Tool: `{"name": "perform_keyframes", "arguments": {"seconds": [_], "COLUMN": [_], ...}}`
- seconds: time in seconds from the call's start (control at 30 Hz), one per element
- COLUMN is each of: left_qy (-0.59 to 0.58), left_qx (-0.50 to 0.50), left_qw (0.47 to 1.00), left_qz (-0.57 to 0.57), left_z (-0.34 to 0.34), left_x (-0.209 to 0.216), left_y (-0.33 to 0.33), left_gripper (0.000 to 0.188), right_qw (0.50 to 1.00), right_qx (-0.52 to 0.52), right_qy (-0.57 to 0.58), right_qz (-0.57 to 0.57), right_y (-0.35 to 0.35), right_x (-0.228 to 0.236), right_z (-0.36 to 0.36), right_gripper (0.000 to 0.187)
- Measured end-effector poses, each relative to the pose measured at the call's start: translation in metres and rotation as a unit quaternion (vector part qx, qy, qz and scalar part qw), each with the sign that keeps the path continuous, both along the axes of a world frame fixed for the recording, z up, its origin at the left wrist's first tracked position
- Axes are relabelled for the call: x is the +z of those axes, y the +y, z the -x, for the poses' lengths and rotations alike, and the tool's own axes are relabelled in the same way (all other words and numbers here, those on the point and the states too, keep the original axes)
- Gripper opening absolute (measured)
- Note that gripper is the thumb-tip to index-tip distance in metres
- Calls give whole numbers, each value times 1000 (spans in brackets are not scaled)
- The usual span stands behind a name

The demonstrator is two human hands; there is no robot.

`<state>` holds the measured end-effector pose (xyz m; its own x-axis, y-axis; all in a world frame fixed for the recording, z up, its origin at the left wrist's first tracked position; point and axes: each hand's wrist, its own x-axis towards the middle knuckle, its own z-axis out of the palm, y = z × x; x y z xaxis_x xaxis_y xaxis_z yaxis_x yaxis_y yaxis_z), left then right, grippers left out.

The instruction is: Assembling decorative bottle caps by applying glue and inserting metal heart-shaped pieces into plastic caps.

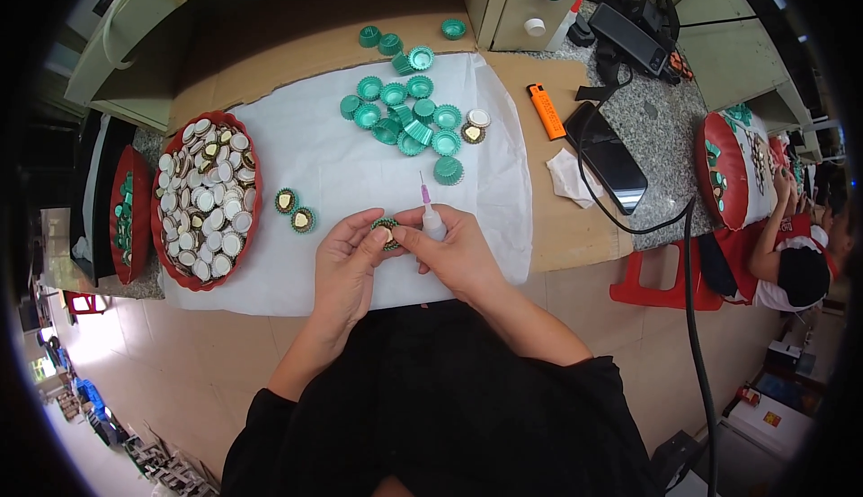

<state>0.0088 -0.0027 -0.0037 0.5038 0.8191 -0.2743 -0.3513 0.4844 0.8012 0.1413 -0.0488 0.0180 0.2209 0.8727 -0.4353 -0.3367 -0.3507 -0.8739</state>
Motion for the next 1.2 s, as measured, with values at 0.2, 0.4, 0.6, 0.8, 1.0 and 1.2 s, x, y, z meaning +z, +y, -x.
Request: {"name": "perform_keyframes", "arguments": {"seconds": [0.2,0.4,0.6,0.8,1.0,1.2], "left_qy": [-2,47,39,70,78,437], "left_qx": [-35,-45,-5,-32,-51,51], "left_qw": [999,995,997,995,989,705], "left_qz": [17,-76,-68,-69,-114,-557], "left_z": [3,3,2,8,10,20], "left_x": [1,2,0,-2,3,22], "left_y": [0,-9,-8,-5,-1,25], "left_gripper": [33,38,31,27,25,21], "right_qw": [1000,1000,1000,999,998,1000], "right_qx": [-13,3,20,29,32,11], "right_qy": [5,20,12,-20,-48,-8], "right_qz": [-3,1,-9,-21,-17,3], "right_y": [0,-1,1,1,-1,-2], "right_x": [-1,-1,-1,-1,1,4], "right_z": [1,-1,-2,2,3,-2], "right_gripper": [22,24,26,23,25,21]}}
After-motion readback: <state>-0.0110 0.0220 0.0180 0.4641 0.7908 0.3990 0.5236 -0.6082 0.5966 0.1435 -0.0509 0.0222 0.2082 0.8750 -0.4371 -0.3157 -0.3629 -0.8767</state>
